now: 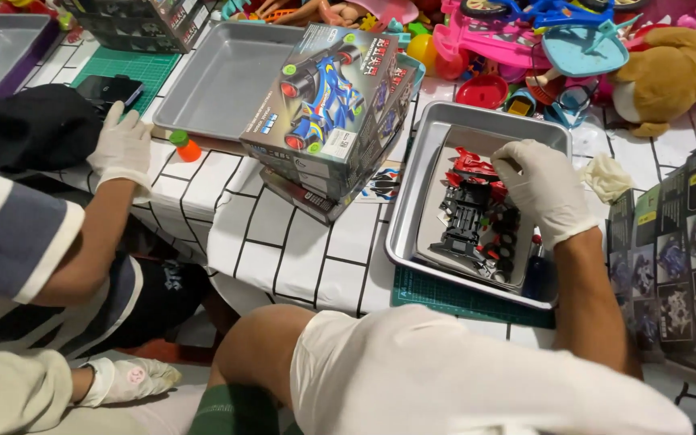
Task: The person assembles a toy vehicle by connecting various plastic components, including a black chassis, red body parts, and wheels, using their gloved hands. They pick up pieces from a metal tray and fit them together on a table covered with a checkered cloth.
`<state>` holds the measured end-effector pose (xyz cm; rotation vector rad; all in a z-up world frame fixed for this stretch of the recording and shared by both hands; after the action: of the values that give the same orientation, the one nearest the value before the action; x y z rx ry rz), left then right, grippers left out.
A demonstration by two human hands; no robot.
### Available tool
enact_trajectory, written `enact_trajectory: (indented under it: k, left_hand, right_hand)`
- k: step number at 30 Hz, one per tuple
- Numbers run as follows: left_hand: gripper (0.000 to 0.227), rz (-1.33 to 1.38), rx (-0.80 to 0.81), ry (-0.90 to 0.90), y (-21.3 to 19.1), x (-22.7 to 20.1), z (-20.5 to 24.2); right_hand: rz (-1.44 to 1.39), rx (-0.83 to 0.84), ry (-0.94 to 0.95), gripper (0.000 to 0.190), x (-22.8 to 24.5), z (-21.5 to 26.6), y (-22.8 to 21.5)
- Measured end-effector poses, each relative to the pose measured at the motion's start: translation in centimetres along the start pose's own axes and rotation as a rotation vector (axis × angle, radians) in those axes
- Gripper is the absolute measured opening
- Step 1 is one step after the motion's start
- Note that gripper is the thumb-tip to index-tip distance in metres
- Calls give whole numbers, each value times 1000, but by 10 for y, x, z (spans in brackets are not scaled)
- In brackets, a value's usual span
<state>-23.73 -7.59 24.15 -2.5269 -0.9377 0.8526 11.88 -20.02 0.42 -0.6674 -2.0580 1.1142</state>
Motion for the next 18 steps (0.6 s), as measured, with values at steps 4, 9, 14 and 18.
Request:
enact_trajectory:
  k: [4, 9, 14, 18]
  left_hand:
    - [22, 13, 9, 67, 12, 6, 4]
    - [16, 38, -1, 129, 33, 19, -1]
    - [12, 41, 3, 222, 39, 27, 1]
    - [13, 12, -25, 337, 21, 35, -1]
  right_hand:
    - [-17, 27, -1, 17, 1, -2, 0]
    - [13, 81, 20, 14, 1, -1, -3]
    - [-10, 71, -1, 13, 0, -2, -2]
    - [5, 56, -5, 15, 5, -5, -7]
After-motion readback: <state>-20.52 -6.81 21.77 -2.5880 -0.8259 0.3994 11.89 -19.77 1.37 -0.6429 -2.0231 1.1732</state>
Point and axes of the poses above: each hand's wrist, its own z-axis away from the middle knuckle, its own y-axis out of the palm, x = y × z, the point moved 4 cm from there along -z, towards the middle knuckle, and after that the axes turned 4 degrees about y, right-handed, at the moved point
